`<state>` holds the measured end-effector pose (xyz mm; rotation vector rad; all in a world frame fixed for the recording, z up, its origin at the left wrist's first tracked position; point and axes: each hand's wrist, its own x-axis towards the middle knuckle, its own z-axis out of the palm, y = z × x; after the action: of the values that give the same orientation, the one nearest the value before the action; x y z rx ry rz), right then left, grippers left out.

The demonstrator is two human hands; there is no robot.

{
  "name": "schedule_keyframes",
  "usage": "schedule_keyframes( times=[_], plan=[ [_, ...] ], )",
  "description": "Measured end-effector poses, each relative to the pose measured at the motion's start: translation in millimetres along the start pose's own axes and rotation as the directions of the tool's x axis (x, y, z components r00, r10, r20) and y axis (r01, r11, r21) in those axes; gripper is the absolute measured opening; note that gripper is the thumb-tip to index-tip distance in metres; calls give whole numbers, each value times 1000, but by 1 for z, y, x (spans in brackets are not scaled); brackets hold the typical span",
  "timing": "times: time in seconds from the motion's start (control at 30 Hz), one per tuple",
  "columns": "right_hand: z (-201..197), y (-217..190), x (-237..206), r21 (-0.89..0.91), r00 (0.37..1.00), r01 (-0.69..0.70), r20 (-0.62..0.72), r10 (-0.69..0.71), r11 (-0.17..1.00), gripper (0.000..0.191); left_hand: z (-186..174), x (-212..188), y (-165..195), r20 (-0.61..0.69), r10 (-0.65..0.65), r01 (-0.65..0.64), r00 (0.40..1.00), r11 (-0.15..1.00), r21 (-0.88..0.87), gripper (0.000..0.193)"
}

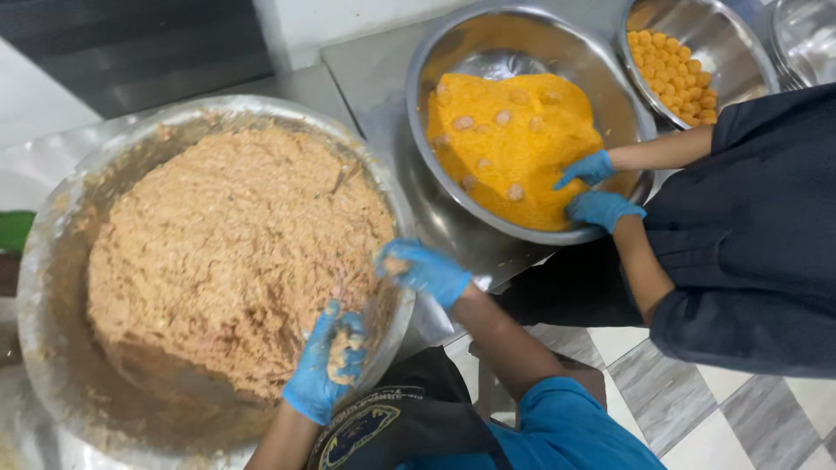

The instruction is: The person scoops a minced meat mixture from a large metal basin by hand, rolls and shapes it into balls between both gloved hands, and places the formed balls into a basin of orange batter, where a second worker coats them and moves them to a tray of finished balls.

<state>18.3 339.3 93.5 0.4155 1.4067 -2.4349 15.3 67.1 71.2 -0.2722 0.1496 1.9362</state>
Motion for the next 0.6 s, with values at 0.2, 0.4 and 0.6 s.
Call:
schedule_keyframes(
  times=[0.2,0.4,0.6],
  plan=[
    [-143,-100,12,-307,939,220,-191,-287,926,20,-20,8,3,-603,337,-259,723,941,216,36],
    [-264,-172,59,-862,850,-209,-393,-350,461,18,-38,7,-6,-361,263,-253,895,965,76,26],
    [-292,-173,108,-825,883,-469,-444,-152,-314,31,-9,14,-22,-457,323,-331,829,941,66,31]
  ],
)
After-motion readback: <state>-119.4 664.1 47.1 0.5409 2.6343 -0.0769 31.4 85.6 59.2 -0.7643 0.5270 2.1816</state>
